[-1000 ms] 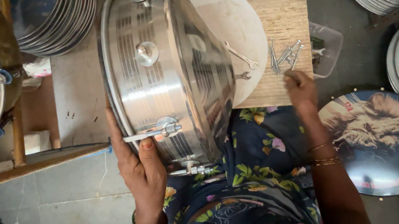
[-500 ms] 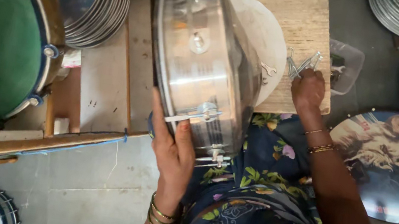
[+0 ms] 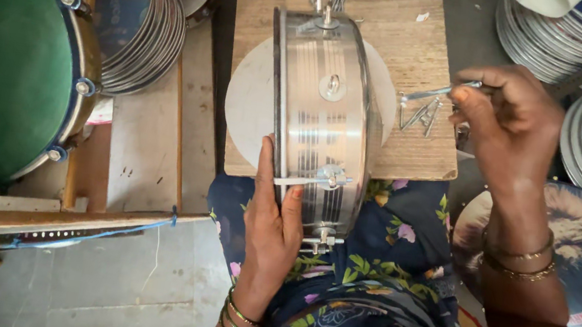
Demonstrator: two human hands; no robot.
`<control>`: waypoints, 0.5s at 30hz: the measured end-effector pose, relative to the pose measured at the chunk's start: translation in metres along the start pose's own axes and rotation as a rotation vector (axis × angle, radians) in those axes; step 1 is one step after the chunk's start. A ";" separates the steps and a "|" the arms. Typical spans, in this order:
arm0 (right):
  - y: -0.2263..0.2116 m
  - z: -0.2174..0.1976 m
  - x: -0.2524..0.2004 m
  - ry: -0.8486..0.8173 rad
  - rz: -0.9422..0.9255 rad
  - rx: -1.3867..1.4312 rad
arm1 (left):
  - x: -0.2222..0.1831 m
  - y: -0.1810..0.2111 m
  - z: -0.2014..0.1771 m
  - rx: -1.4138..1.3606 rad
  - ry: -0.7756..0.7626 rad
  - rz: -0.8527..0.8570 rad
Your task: The person tightens screws on a metal drum rim using their fingers and a small wrench, while holding the drum on a wooden block.
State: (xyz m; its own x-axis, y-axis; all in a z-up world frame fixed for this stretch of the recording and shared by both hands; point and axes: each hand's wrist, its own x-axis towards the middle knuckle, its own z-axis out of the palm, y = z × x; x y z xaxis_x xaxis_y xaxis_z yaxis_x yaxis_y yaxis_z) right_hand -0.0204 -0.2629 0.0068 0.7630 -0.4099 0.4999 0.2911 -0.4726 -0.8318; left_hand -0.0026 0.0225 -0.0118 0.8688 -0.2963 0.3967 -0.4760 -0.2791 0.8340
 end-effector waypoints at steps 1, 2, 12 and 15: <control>-0.020 0.003 0.002 -0.004 -0.033 0.088 | -0.001 -0.001 0.001 -0.003 -0.005 -0.009; -0.036 0.005 0.006 -0.024 -0.083 0.054 | -0.002 -0.002 0.001 -0.006 -0.011 -0.017; -0.093 0.035 0.024 -0.164 -0.415 -0.333 | -0.011 -0.004 0.002 -0.036 -0.009 0.020; -0.098 0.044 0.027 -0.181 -0.461 -0.346 | -0.013 -0.005 0.002 -0.054 -0.014 -0.005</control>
State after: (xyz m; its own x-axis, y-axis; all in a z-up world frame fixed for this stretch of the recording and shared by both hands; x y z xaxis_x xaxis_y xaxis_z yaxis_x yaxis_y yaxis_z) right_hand -0.0032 -0.1928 0.0913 0.6978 0.0227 0.7160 0.4340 -0.8085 -0.3973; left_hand -0.0116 0.0259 -0.0216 0.8688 -0.3077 0.3879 -0.4637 -0.2307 0.8555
